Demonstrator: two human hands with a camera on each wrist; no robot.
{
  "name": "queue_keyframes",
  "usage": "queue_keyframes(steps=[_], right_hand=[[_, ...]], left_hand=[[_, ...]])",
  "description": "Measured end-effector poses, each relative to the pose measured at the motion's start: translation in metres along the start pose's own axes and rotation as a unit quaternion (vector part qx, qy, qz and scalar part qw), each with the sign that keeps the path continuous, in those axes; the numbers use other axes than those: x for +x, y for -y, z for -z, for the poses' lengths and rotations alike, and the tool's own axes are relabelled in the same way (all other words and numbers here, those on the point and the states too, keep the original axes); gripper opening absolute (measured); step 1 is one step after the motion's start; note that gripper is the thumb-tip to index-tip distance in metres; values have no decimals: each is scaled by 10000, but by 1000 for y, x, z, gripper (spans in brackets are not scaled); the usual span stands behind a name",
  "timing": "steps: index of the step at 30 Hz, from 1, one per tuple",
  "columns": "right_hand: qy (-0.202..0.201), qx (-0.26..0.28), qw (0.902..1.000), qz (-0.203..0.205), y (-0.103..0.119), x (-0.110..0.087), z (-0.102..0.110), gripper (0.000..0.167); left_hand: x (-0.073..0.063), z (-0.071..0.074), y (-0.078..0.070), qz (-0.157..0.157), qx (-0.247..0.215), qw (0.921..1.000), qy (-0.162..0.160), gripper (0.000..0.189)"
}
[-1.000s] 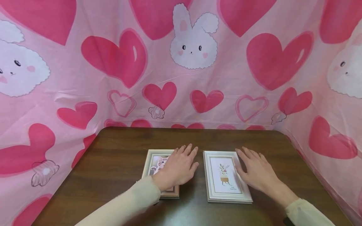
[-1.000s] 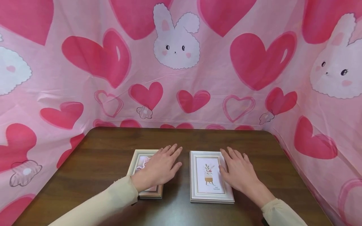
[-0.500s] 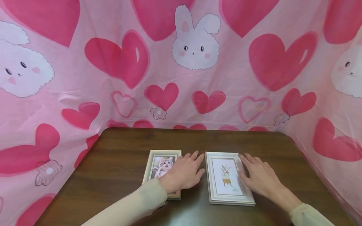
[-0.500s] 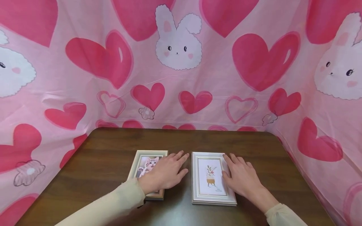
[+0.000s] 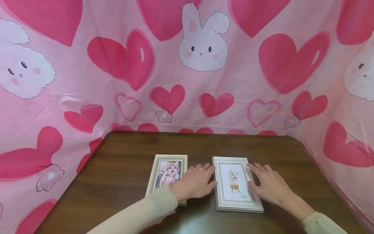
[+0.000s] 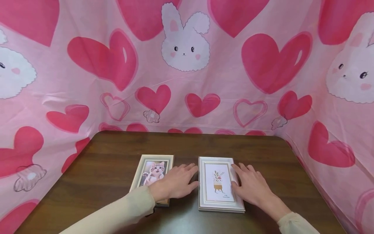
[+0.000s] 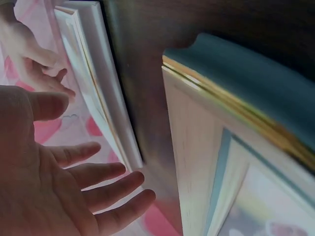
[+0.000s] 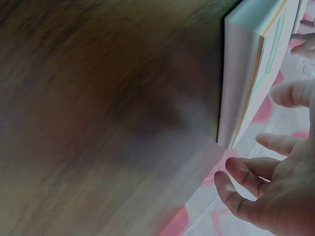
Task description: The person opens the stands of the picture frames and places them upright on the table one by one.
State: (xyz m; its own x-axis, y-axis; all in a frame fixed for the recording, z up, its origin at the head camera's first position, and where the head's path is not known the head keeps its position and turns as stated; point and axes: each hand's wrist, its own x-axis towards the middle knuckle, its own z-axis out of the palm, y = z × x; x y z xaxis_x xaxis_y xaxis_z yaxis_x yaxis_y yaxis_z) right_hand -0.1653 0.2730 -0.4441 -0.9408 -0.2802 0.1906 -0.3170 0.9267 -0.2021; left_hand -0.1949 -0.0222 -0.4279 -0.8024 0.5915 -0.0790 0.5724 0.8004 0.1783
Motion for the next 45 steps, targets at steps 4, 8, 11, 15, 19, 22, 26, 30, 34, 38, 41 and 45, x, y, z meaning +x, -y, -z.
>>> queue_keyframes(steps=[4, 8, 11, 15, 19, 22, 26, 30, 34, 38, 41, 45], right_hand=[[138, 119, 9998, -61, -5, -3, -2, 63], [165, 281, 9995, 30, -9, -6, -2, 59], [242, 401, 9988, 123, -12, -7, -2, 57], [367, 487, 9979, 198, -14, -8, -2, 59], [453, 592, 9969, 240, -16, -8, -2, 60], [582, 670, 9957, 257, -17, -6, -2, 63], [670, 680, 9950, 286, -18, -6, -2, 65], [680, 706, 9947, 298, -18, -6, -2, 65], [810, 787, 9932, 294, -20, -5, -2, 67], [977, 902, 9907, 278, -24, -4, -1, 69], [1051, 968, 9894, 265, -27, -3, 0, 70], [1149, 1043, 9876, 225, -29, -2, 1, 71]], left_hand=[[2, -2, -3, -56, -60, 9999, 102, 63], [3, -4, -5, -106, 12, 9998, 191, 64], [3, -6, -5, -131, 39, 9996, 232, 64], [4, -6, -3, -180, -76, 9993, 314, 65], [6, -6, -1, -259, -188, 9988, 371, 65], [8, -7, 1, -297, -202, 9987, 374, 64], [11, -7, 2, -347, -182, 9985, 377, 63], [12, -8, 2, -376, -172, 9984, 393, 63], [13, -8, 2, -369, -210, 9982, 428, 64], [13, -7, 1, -368, -253, 9979, 462, 65], [14, -5, 1, -365, -320, 9977, 473, 65], [15, -5, 2, -355, -412, 9973, 485, 66]])
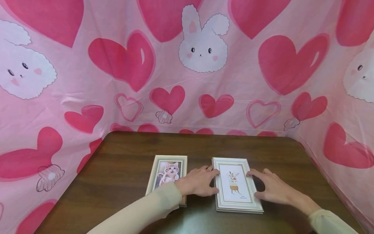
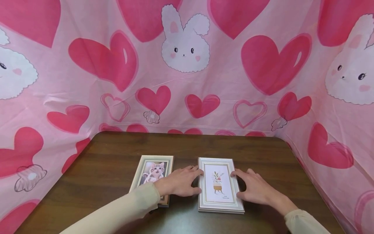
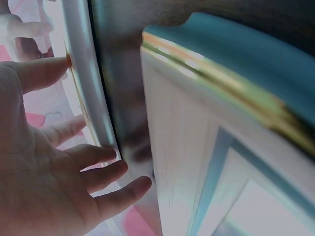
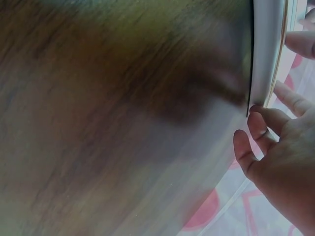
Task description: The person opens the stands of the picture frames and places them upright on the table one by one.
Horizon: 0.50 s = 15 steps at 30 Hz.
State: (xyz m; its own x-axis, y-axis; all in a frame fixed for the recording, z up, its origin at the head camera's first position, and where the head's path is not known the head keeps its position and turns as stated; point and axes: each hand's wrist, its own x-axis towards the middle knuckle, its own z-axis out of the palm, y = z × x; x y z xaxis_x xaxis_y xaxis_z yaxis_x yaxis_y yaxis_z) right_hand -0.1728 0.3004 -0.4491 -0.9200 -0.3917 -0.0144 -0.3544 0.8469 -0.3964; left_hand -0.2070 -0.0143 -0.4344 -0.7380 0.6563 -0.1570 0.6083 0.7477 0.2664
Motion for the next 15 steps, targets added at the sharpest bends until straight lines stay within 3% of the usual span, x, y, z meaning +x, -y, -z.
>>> queue_keyframes(steps=[15], right_hand=[[221, 317, 9993, 13, -6, -1, 4, 71]], left_hand=[[3, -2, 3, 78, -152, 9998, 127, 69]])
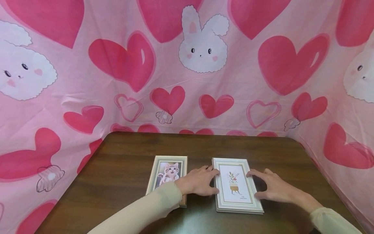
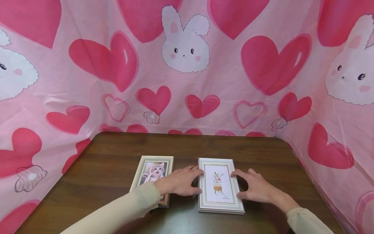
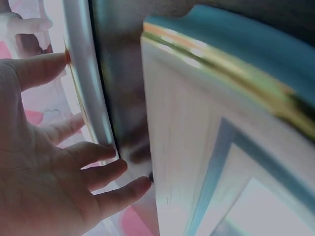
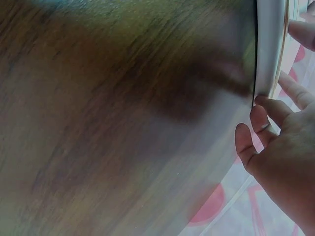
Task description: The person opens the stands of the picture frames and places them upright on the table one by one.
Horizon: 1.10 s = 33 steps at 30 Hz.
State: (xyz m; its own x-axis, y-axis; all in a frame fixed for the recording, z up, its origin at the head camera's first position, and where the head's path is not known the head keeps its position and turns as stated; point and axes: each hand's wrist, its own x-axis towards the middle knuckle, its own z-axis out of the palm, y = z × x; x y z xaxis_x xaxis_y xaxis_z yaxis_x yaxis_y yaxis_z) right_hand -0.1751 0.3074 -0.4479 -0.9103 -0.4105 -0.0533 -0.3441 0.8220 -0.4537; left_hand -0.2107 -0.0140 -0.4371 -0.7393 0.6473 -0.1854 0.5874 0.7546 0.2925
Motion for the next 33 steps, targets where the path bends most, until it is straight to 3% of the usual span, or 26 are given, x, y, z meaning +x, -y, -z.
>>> queue_keyframes(steps=[11, 20, 33], right_hand=[[148, 189, 9997, -61, 3, -1, 3, 71], [107, 170, 9998, -27, 1, 0, 2, 70], [143, 158, 9997, -126, 2, 1, 1, 71]], left_hand=[[-2, 2, 1, -32, -66, 10000, 22, 67], [-1, 1, -1, -101, 488, 9986, -152, 67], [0, 0, -2, -39, 481, 9987, -149, 68]])
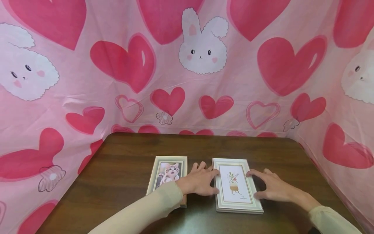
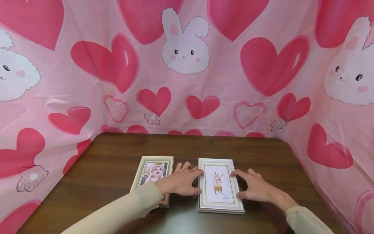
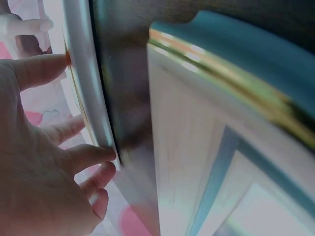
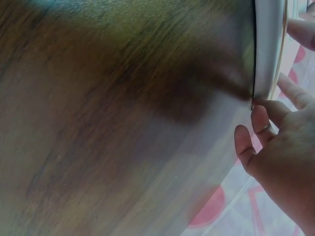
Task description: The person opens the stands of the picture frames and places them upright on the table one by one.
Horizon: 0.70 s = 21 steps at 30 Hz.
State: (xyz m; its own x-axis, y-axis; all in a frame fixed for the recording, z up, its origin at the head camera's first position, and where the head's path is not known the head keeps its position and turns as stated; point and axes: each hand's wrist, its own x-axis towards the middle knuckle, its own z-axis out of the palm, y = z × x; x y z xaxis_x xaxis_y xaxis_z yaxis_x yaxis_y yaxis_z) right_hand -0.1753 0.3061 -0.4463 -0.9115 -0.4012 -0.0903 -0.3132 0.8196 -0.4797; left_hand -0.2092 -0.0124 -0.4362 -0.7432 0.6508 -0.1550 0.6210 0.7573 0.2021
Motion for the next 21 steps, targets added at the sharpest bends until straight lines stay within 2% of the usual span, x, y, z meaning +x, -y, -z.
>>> queue_keyframes(steps=[10, 21], right_hand=[[-26, 110, 9999, 55, 1, 0, 0, 72], [-87, 142, 9999, 27, 0, 0, -1, 73]], left_hand=[[1, -1, 0, 29, -116, 9999, 37, 69], [0, -1, -1, 5, -313, 9995, -58, 67]])
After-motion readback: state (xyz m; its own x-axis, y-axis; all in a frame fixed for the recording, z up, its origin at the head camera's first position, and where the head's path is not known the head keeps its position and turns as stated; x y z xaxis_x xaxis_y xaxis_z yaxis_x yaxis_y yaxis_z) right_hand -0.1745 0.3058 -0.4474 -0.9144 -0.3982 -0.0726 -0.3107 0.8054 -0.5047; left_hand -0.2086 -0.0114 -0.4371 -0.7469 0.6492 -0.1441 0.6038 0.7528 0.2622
